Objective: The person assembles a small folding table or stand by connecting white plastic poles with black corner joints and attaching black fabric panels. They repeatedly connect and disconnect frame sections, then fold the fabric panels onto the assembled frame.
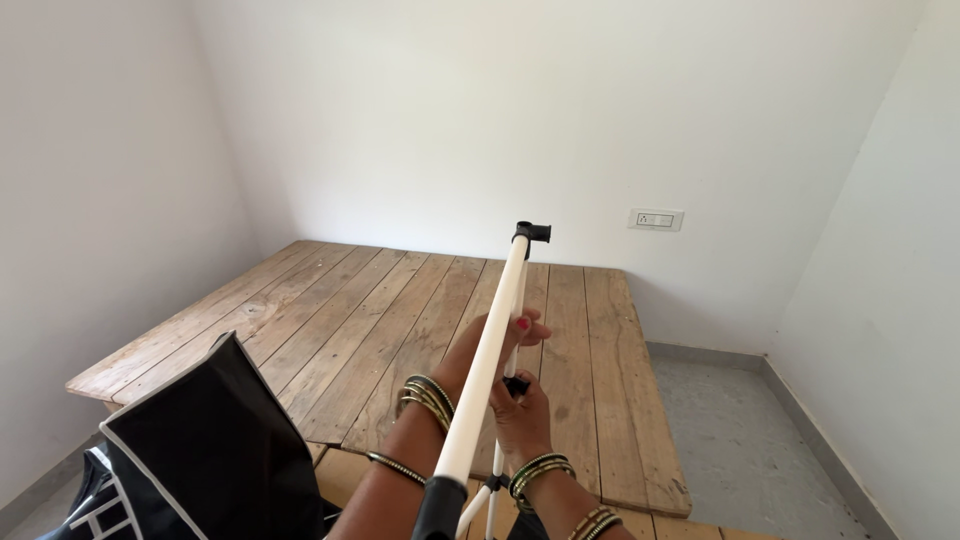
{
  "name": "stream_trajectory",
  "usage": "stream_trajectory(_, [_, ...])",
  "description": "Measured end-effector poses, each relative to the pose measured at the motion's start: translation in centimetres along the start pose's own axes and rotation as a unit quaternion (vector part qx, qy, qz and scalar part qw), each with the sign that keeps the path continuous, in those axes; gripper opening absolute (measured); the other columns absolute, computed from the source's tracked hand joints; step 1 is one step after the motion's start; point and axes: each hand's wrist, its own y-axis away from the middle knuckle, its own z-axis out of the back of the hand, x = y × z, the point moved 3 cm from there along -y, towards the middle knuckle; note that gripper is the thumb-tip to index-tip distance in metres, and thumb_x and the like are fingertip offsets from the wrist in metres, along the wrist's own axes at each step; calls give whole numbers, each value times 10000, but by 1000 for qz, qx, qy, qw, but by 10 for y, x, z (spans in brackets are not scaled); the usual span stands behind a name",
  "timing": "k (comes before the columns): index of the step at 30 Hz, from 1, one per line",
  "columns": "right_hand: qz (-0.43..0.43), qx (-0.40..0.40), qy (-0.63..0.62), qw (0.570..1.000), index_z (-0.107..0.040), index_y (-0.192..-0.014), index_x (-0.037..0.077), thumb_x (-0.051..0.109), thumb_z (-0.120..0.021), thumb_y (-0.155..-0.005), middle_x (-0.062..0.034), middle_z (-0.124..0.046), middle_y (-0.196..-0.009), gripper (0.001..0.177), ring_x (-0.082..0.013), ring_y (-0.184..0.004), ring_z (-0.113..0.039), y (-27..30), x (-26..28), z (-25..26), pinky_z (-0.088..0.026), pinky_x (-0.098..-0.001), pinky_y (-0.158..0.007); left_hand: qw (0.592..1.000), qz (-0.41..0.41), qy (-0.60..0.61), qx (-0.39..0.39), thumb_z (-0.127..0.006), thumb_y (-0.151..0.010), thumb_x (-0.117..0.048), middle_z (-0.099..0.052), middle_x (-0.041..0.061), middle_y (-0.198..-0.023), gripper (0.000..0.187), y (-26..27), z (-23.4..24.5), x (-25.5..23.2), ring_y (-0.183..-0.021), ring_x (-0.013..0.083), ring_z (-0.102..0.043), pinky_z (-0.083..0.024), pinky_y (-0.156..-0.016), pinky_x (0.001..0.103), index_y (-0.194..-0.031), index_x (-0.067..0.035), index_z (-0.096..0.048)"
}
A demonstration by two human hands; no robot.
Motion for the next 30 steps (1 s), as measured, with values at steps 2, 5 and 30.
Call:
stream_trajectory(2, [-15, -4, 1, 1000, -653, -1061, 10, 284, -798, -891, -7, -622, -819, 353, -114, -777, -565, -1, -4, 1, -497, -303, -737, 999, -5, -43, -23, -691, -905, -390, -800, 107, -1012, 418, -1, 3, -2, -1064, 196, -744, -524, -1050, 386, -1142, -47, -677])
stream_trajectory(5, [-78, -24, -72, 994, -631, -1102, 85, 184, -651, -838, -23, -693, -854, 282, -183, -755, -670, -10, -24, 5, -566, -374, -715, 986, -23, -146, -74, -645, -912, -279, -805, 61, -950, 304, 3, -6, -7, -965, 153, -774, -614, -902, 324, -1101, -47, -702])
stream_trajectory(30, [38, 13, -39, 998, -641, -1118, -6, 94, -763, -847, -40, -649, -935, 313, -125, -828, -611, -35, -57, 12, -522, -301, -729, 891, 51, -337, -301, -683, -970, -337, -702, 95, -736, 321, 28, -46, -35, -662, 201, -675, -542, -630, 374, -979, -17, -694])
